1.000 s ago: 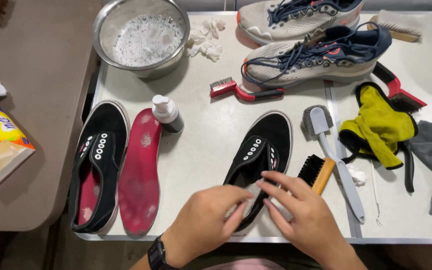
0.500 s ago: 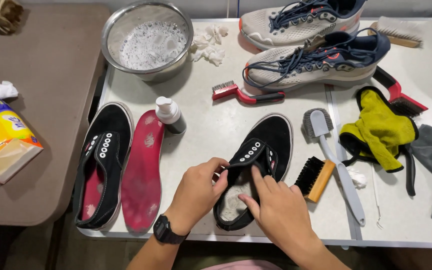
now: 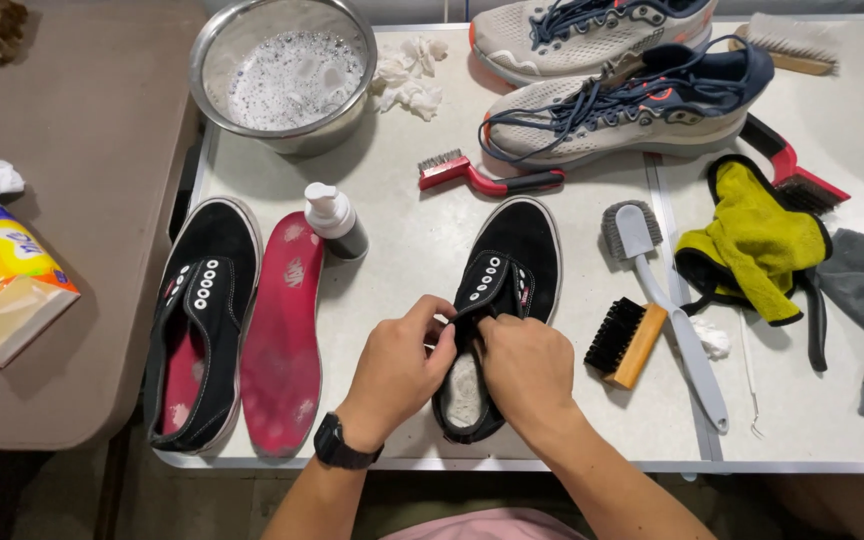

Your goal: Cleaning the interior and exterior of a sneaker and its insole using brushes and cleaning solution.

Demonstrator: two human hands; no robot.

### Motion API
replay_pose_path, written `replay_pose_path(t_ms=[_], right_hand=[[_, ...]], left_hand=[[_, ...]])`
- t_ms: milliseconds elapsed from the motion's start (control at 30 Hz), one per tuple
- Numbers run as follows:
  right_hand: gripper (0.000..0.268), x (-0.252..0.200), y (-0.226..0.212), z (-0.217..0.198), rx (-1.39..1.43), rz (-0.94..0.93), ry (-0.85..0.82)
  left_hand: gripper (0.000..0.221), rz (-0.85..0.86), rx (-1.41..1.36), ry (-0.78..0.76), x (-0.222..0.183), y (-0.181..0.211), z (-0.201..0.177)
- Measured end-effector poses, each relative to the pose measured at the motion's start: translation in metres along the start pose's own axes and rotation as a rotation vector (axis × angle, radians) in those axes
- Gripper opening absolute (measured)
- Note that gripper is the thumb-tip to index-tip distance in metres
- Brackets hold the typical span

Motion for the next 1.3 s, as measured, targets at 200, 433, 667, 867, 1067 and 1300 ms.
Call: replay_pose_path(t_ms=[200,433,667,867,1067,1300], right_hand=[[0.025,-0.001,0.005,-0.003,0.088,0.111,0.061],[0.018,0.005,0.009,0.002,0.070,0.082,0.027],[0.017,-0.003,0.020,-0.016,0.300,0.198,-0.111],[0.020,-0.003,0.034,-0.020,0.646,0.342,-0.222],[0.021,0.002,0.044,-0.012,0.961,0.316,-0.304],[0.023,0.002,0.046,-0.008,1.142,0.267,-0.354]], left_hand=[[0.020,0.008,-0.045,-0.070,0.006,-0.014,0.003],[0.019,-0.035,-0.113,-0.085,0.003,-0.019,-0.001],[0.021,-0.075,-0.229,-0.064,-0.003,-0.033,0.000],[0.022,-0.069,-0.250,-0.060,0.001,-0.030,-0.002],[0.022,-0.069,-0.250,-0.074,0.003,-0.033,0.000],[0.021,-0.092,-0.283,-0.077,0.004,-0.037,0.004]])
Point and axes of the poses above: each hand's wrist, its own x-axis towards the middle knuckle, its own z-axis out of the palm, y = z × x, the point moved 10 cm from there along x, towards the middle knuckle, and after that the axes turned 2 degrees about y, right-handed, at the moved point
